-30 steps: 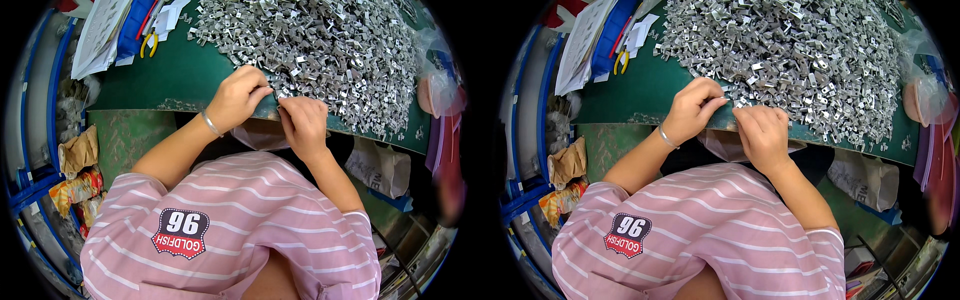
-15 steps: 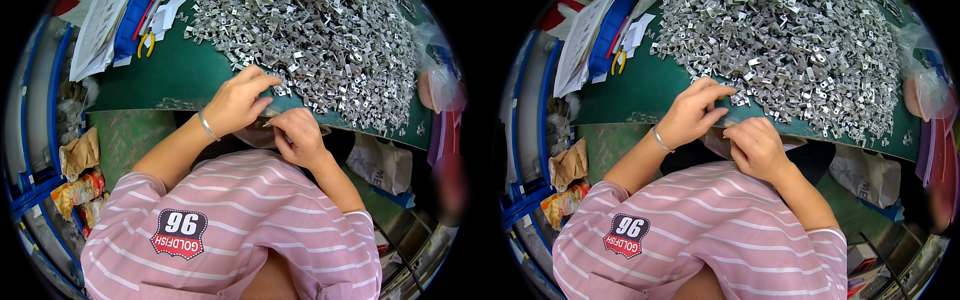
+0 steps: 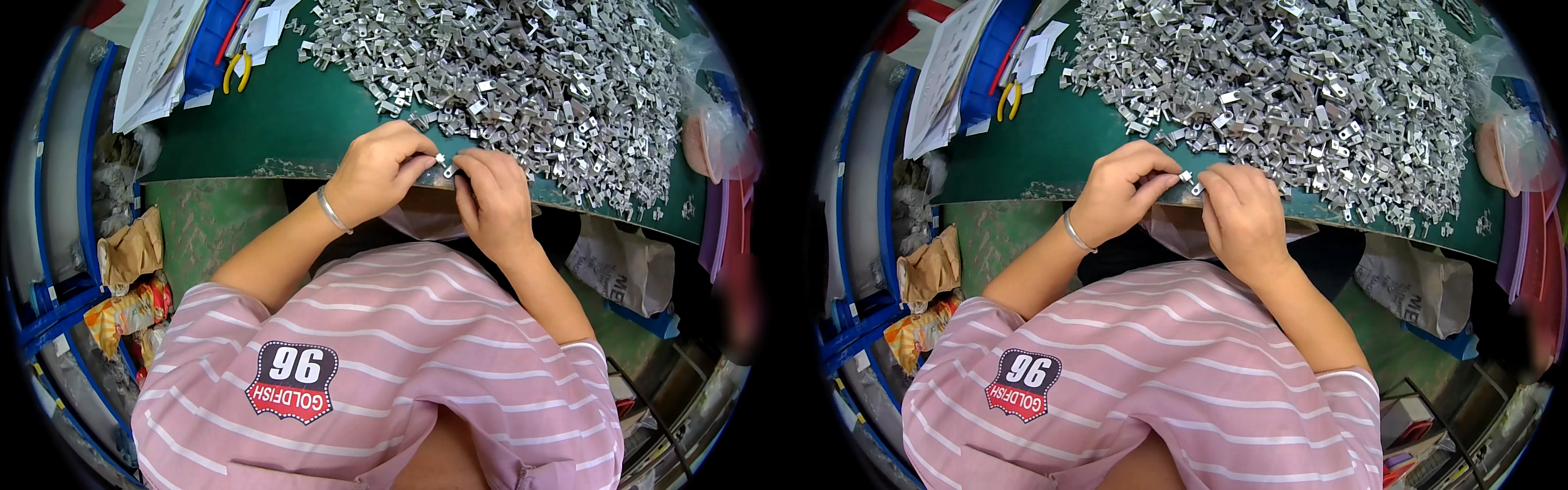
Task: The person repeatedly picks up small metal hardware pieces from a large pile on a green table and places them into a clear plastic bag. The person handles the pieces one at a time, using both hands to sort and transfer them from the table into the bag.
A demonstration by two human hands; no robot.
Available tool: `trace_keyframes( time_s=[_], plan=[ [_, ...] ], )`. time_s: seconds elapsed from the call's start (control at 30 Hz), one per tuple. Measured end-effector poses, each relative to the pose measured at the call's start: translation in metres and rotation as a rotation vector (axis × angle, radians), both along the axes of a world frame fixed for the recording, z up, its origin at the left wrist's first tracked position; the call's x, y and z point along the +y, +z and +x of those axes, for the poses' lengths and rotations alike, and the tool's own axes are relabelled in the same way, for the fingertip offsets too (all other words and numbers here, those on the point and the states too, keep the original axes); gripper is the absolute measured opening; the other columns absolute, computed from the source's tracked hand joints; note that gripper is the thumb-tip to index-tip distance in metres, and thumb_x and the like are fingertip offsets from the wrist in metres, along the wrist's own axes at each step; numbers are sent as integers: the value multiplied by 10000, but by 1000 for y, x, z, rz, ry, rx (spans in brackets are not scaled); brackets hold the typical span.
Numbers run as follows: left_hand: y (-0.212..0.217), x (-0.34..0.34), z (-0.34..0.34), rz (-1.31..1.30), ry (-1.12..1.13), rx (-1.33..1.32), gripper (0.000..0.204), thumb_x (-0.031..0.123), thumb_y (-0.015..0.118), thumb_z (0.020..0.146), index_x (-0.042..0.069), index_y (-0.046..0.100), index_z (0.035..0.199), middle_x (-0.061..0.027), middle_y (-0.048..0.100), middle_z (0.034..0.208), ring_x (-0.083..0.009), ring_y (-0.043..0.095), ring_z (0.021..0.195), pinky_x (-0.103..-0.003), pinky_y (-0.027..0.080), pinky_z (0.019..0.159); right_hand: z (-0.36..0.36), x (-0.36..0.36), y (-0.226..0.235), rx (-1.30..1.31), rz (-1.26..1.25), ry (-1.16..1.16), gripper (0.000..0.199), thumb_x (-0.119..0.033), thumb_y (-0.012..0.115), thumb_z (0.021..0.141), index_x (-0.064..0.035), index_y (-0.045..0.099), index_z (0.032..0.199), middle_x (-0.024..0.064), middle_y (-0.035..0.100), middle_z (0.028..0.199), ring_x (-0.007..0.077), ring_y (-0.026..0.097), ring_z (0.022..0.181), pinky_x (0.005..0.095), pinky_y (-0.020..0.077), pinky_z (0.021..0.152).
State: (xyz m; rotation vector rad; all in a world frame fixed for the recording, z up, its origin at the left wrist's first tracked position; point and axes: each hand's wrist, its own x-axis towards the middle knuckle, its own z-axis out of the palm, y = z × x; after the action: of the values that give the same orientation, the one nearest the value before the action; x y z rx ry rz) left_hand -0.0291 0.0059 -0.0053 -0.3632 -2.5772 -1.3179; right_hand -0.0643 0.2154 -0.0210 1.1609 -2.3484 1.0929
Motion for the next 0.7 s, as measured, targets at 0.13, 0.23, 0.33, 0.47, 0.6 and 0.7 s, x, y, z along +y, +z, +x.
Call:
trace_keyframes(
  time_s=[0.13,0.23,0.33,0.47,0.6,0.7],
  plan=[
    [13,-3,8,159,-45,-284,130,26,770,842,15,727,965,-75,670,879,-142,641,712,-264,520,647,2,6,-4,-80,-50,165,250,29,704,739,-55,647,967,97,652,1001,312,623,901,413,477,760],
    [20,-8,14,85,-192,-368,174,17,772,827,18,718,993,-74,652,892,-155,645,736,-266,516,653,2,8,2,-133,-42,337,256,30,705,709,-61,647,941,91,652,999,310,624,897,409,474,756],
    [19,3,10,-38,26,-85,224,-2,765,810,25,701,1023,-76,640,919,-172,644,766,-276,512,663,0,3,5,-98,-58,287,298,33,707,692,-51,639,970,122,651,1035,332,622,899,432,495,758],
    [-6,7,-3,-118,-60,151,198,-6,755,801,32,672,977,-100,634,915,-238,626,752,-351,512,660,-14,-21,0,87,23,-5,349,-16,697,716,-34,628,1057,161,640,1178,348,626,931,434,530,766],
    [13,3,9,-102,-227,-187,125,29,762,816,26,666,897,-101,622,866,-265,626,736,-381,498,637,-16,-28,1,116,152,-76,347,-74,665,751,-36,632,1095,149,642,1192,328,628,950,409,539,785],
    [13,-4,6,-71,-168,-103,125,32,763,815,23,665,891,-98,597,858,-248,600,709,-364,490,627,-16,-25,5,80,156,-16,344,-59,668,750,-41,636,1092,127,647,1126,322,618,933,411,528,785]
  ],
)
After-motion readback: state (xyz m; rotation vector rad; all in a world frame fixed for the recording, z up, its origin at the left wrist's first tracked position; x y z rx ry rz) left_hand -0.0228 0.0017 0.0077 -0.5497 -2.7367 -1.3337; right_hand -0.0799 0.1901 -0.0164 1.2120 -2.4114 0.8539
